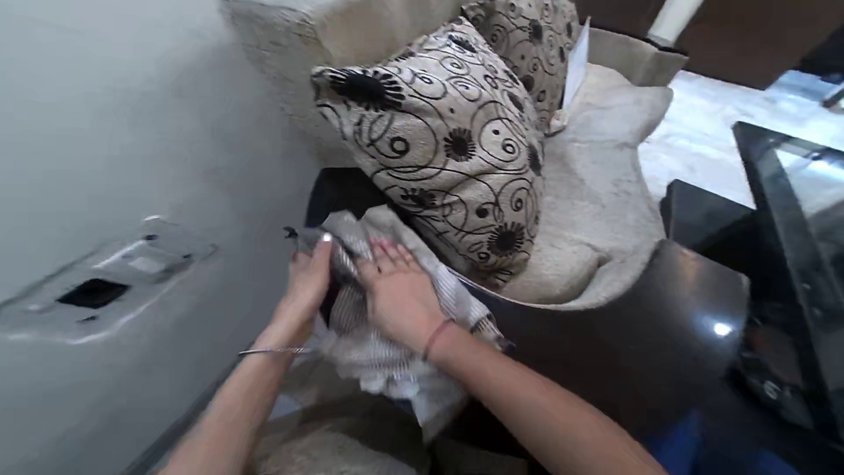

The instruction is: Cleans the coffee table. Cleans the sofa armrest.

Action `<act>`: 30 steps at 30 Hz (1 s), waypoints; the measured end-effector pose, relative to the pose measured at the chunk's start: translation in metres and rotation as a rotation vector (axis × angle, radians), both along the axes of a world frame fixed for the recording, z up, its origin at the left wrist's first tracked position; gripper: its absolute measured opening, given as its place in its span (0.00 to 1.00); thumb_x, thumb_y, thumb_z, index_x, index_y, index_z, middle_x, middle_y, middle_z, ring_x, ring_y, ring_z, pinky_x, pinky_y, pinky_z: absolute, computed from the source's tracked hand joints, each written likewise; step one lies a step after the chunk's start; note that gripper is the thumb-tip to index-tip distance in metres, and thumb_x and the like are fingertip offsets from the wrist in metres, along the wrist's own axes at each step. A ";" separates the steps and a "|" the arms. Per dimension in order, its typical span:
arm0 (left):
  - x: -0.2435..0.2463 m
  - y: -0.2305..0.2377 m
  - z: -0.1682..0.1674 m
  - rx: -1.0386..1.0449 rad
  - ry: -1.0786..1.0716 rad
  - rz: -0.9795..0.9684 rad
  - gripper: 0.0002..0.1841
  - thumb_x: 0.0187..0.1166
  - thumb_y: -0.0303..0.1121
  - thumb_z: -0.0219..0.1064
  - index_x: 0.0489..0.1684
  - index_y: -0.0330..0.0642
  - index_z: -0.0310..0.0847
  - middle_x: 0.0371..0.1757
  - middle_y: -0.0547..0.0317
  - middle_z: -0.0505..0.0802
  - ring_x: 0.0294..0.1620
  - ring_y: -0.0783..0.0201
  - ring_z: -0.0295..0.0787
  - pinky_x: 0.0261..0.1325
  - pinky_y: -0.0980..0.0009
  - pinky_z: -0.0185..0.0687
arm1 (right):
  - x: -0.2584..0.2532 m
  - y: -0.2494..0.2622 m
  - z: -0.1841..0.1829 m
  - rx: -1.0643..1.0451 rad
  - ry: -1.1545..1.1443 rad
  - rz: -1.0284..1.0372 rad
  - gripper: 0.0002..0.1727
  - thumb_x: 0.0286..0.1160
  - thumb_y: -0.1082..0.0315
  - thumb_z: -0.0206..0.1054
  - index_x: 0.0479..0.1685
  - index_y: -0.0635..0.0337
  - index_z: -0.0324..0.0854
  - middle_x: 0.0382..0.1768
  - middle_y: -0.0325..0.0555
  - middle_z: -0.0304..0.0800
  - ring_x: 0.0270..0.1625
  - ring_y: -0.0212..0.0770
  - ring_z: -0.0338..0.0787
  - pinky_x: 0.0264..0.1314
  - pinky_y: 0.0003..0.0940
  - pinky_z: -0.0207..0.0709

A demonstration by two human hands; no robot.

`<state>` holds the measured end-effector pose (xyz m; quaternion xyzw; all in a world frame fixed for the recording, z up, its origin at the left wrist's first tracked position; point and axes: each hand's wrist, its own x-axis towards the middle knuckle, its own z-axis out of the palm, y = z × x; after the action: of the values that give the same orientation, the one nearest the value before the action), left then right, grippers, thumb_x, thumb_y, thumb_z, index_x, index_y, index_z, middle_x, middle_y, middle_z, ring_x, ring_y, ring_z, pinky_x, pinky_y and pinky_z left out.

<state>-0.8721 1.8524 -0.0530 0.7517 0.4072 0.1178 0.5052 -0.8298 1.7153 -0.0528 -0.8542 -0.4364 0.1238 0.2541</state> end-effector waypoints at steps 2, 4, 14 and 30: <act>-0.003 0.003 -0.005 0.152 -0.002 -0.133 0.38 0.92 0.56 0.41 0.94 0.37 0.46 0.94 0.32 0.49 0.93 0.31 0.42 0.86 0.29 0.41 | -0.022 -0.050 -0.009 0.031 -0.002 0.023 0.26 0.85 0.70 0.56 0.82 0.53 0.75 0.89 0.53 0.64 0.94 0.51 0.56 0.96 0.49 0.46; -0.003 0.010 -0.016 0.377 0.016 -0.298 0.38 0.91 0.57 0.39 0.93 0.37 0.53 0.94 0.28 0.43 0.92 0.23 0.31 0.86 0.24 0.31 | -0.045 -0.107 -0.019 0.126 -0.108 0.000 0.25 0.79 0.73 0.59 0.75 0.52 0.82 0.84 0.54 0.73 0.89 0.54 0.68 0.91 0.50 0.59; -0.007 0.005 -0.022 0.847 0.159 -0.614 0.39 0.90 0.55 0.41 0.92 0.31 0.52 0.92 0.29 0.56 0.92 0.22 0.38 0.80 0.16 0.22 | -0.001 -0.327 -0.034 0.028 -0.371 -0.486 0.24 0.81 0.59 0.53 0.72 0.47 0.86 0.74 0.56 0.84 0.75 0.62 0.84 0.71 0.64 0.78; -0.004 0.006 -0.024 0.816 0.177 -0.745 0.39 0.90 0.57 0.39 0.94 0.37 0.50 0.94 0.36 0.54 0.94 0.30 0.40 0.83 0.21 0.28 | 0.033 -0.320 -0.026 -0.039 -0.325 -0.777 0.27 0.84 0.68 0.53 0.83 0.60 0.72 0.81 0.71 0.71 0.84 0.76 0.67 0.81 0.76 0.58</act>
<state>-0.8757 1.8587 -0.0769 0.9864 0.0763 0.0160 0.1446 -0.7965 1.3958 -0.0789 -0.9683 -0.1139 -0.1094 0.1937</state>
